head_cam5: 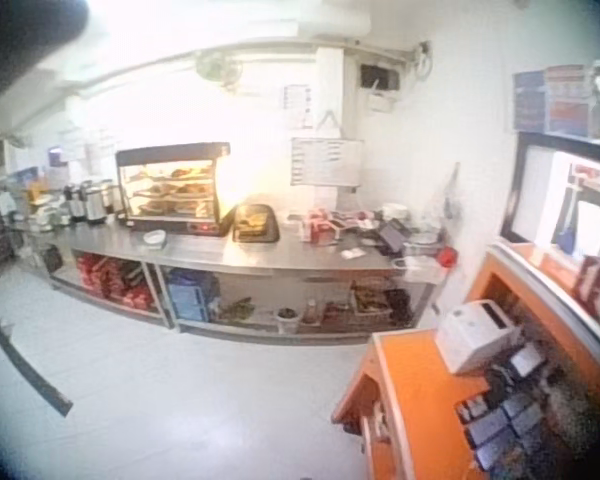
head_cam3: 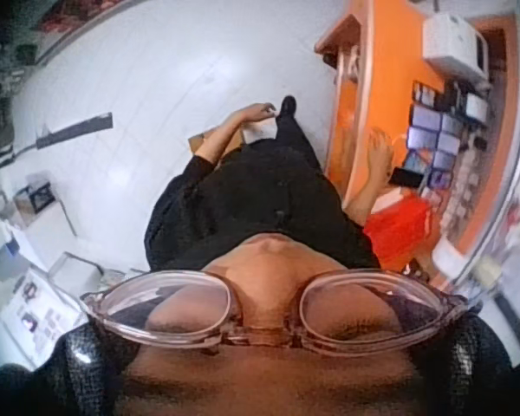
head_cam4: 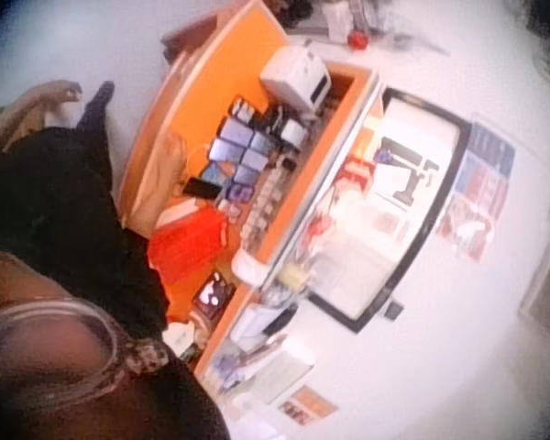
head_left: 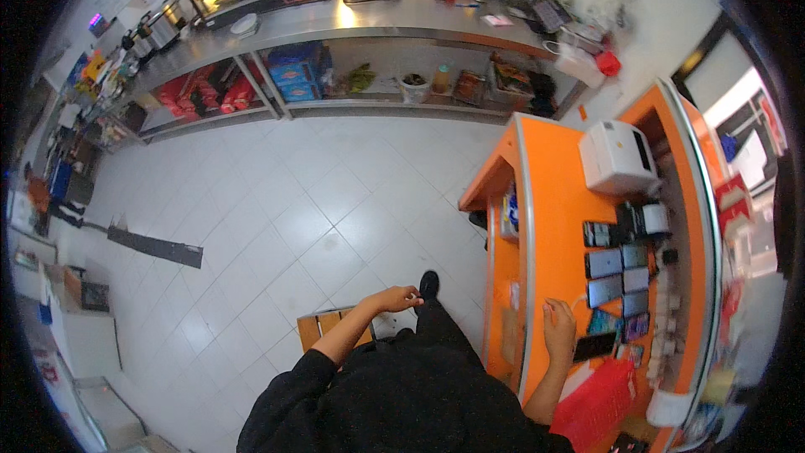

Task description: The person assembles flat-packed cardboard boxes by folding the flaps and tucking the tabs into slots. They handle multiple red and white boxes, stacking the finished ones on the counter.

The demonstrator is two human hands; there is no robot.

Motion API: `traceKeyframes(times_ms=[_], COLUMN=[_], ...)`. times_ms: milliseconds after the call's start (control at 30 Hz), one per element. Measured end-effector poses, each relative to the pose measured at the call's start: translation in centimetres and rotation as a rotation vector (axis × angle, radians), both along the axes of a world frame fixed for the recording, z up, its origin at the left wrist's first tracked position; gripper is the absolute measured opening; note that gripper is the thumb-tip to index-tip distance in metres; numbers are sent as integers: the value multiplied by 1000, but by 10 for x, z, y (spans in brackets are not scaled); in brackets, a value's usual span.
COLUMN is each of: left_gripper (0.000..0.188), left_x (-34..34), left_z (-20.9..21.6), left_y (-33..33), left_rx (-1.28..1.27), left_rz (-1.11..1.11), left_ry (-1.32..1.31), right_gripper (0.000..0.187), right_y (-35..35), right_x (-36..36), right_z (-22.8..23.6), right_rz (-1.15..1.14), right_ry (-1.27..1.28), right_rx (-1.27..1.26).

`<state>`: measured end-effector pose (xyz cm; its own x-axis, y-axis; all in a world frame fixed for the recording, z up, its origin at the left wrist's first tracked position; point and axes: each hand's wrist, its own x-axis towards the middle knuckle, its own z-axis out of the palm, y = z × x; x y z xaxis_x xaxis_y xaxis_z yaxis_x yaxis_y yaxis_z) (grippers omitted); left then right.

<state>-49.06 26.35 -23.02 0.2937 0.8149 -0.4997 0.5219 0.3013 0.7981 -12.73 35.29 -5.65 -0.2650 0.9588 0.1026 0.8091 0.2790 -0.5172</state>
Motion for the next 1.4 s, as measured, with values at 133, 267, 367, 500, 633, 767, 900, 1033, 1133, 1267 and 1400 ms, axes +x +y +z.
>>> traceKeyframes(times_ms=[133,267,367,500,633,767,900,1033,1133,1267,1400], left_gripper=[44,41,42,37,38,38,40,36,28,26,34], left_x=[-91,-192,-221,-215,-224,-268,-345,-390,-377,-311,-250], left_z=[-121,-176,-144,-113,-133,-158,-161,-114,-64,-37,-121], left_y=[8,-92,-132,-119,-18,108,296,500,667,827,859], left_rx=[-104,-349,-469,-995,-799,-475,-318,-234,273,207,-5], left_rz=[633,703,674,1191,1039,299,548,582,85,-210,-929], left_ry=[-301,759,345,15,-317,160,228,263,578,324,207], right_gripper=[20,22,24,23,21,14,12,16,13,17,37], right_y=[84,185,270,357,411,453,491,529,549,575,595], right_x=[-36,-73,-110,-174,-203,-215,-208,-194,-192,-203,-205], right_z=[-18,-33,-36,-6,-24,-54,-76,-93,-105,-105,-86], right_rz=[49,104,81,135,164,99,-293,-534,-679,-914,-1161], right_ry=[16,13,52,145,152,118,-19,-205,-294,-289,-404], right_rx=[-18,-44,-15,-58,-51,41,250,286,134,-22,188])
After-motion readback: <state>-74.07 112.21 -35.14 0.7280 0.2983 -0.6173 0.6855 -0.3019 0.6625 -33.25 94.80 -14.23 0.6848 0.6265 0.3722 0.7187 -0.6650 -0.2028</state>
